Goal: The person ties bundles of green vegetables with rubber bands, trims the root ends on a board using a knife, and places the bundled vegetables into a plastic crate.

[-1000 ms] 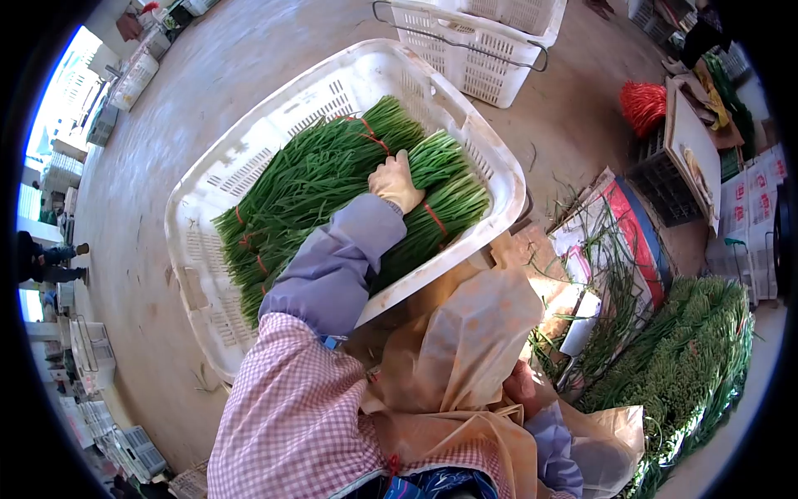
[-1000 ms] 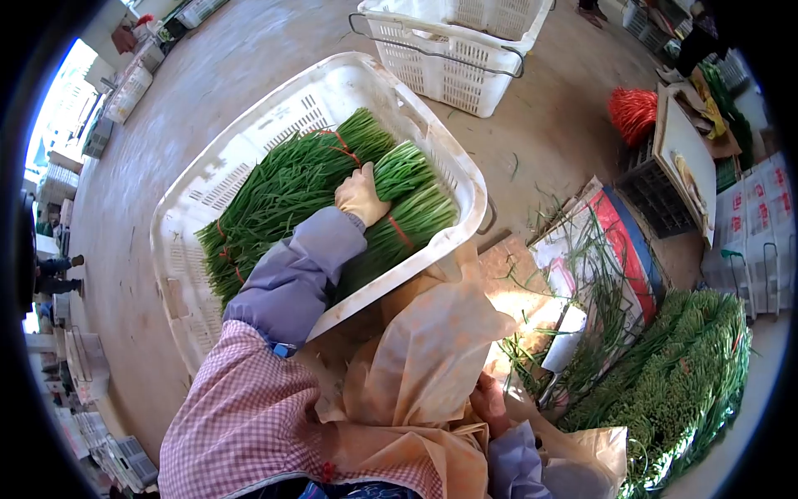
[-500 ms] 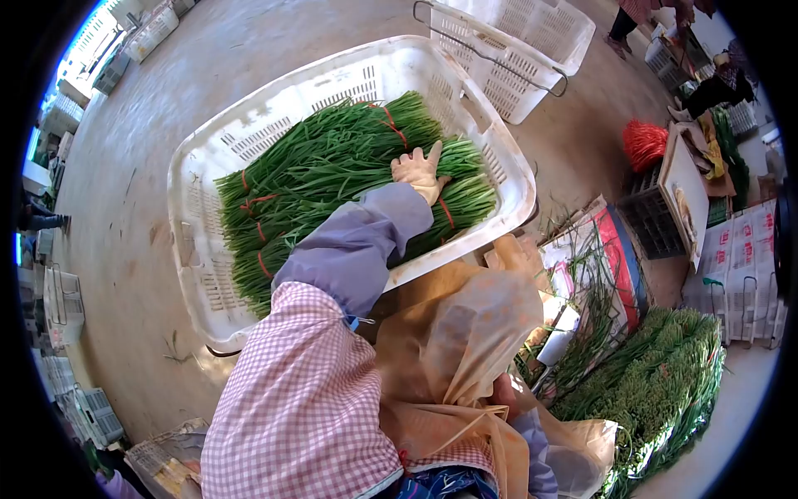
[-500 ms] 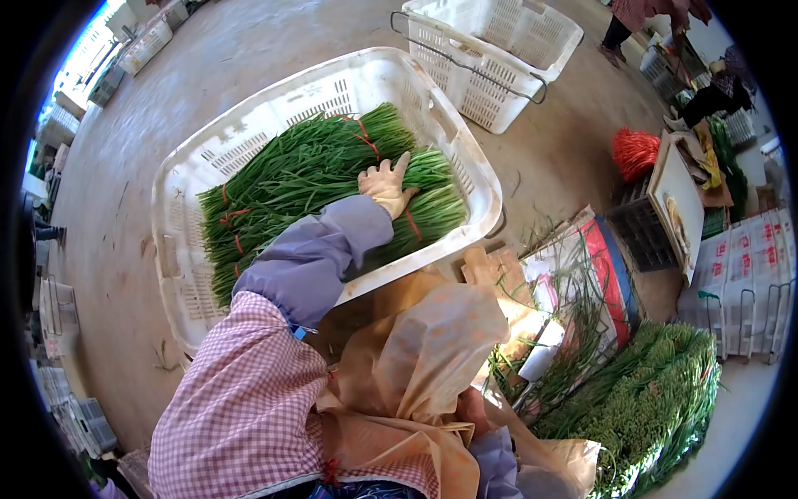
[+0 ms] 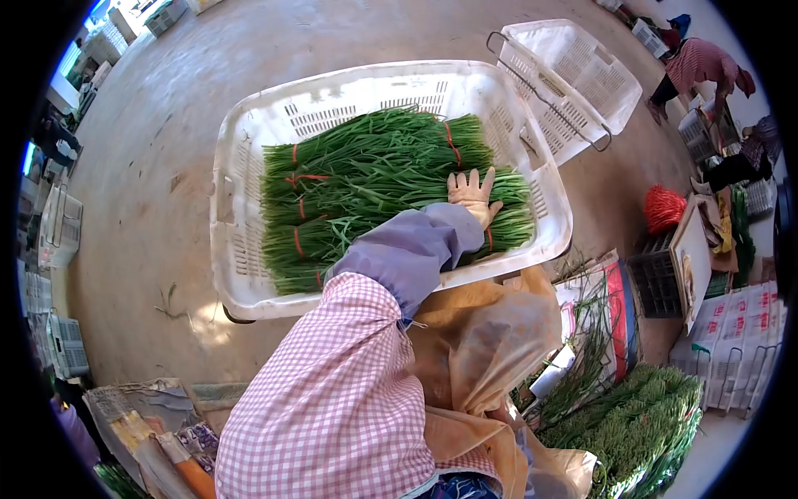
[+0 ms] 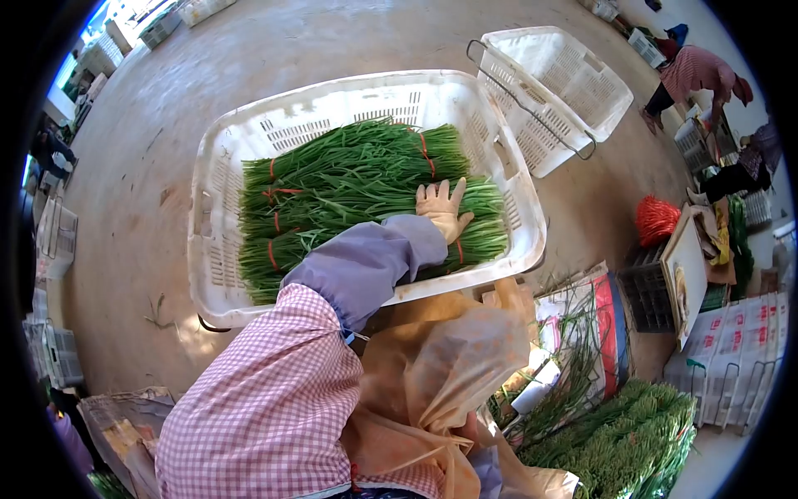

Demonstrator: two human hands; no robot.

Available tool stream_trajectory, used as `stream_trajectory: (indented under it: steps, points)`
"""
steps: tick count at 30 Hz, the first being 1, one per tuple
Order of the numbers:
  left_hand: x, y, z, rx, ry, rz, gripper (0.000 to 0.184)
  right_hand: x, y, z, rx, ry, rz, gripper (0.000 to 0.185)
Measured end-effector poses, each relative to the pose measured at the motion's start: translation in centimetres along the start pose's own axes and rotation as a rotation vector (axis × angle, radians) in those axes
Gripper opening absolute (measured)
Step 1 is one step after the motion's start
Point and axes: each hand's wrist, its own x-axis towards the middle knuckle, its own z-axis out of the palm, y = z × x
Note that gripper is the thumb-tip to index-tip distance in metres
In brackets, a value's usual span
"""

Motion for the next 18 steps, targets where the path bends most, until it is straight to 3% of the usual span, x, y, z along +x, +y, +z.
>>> stream_trajectory:
  steps: [4,5,8,10,12,14,18]
  points:
    - [-0.5,-0.5,-0.1,-0.075,0.196,0.031,0.083,-0.2,0.4,-0.4,-0.01,0.003,0.0,0.029]
    - [-1.2,-0.6,-0.1,-0.072,0.199,0.043,0.078,-0.2,0.5,-0.5,-0.016,-0.001,-0.005,0.029]
    - [-4.2,-2.8,-8.6,-0.132,0.188,0.327,0.055,-0.7,0.9,-1.2,-0.025,0.008,0.028,0.029]
    - [-5.3,-7.8,-13.6,-0.403,0.406,0.414,0.03,-0.6,1.2,-1.2,-0.031,0.006,0.054,0.029]
    - [-7.0,-12.3,-18.7,-0.661,0.445,0.109,0.018,-0.4,1.5,-1.3,-0.045,0.002,0.087,0.03]
    - [-7.5,-18.7,-20.4,-0.923,0.366,-0.294,0.024,0.1,1.6,-1.1,-0.062,-0.008,0.103,0.03]
    - [-8.0,-23.1,-19.8,-0.712,-0.061,-0.415,0.028,1.0,0.9,-0.8,-0.096,-0.022,0.142,0.03]
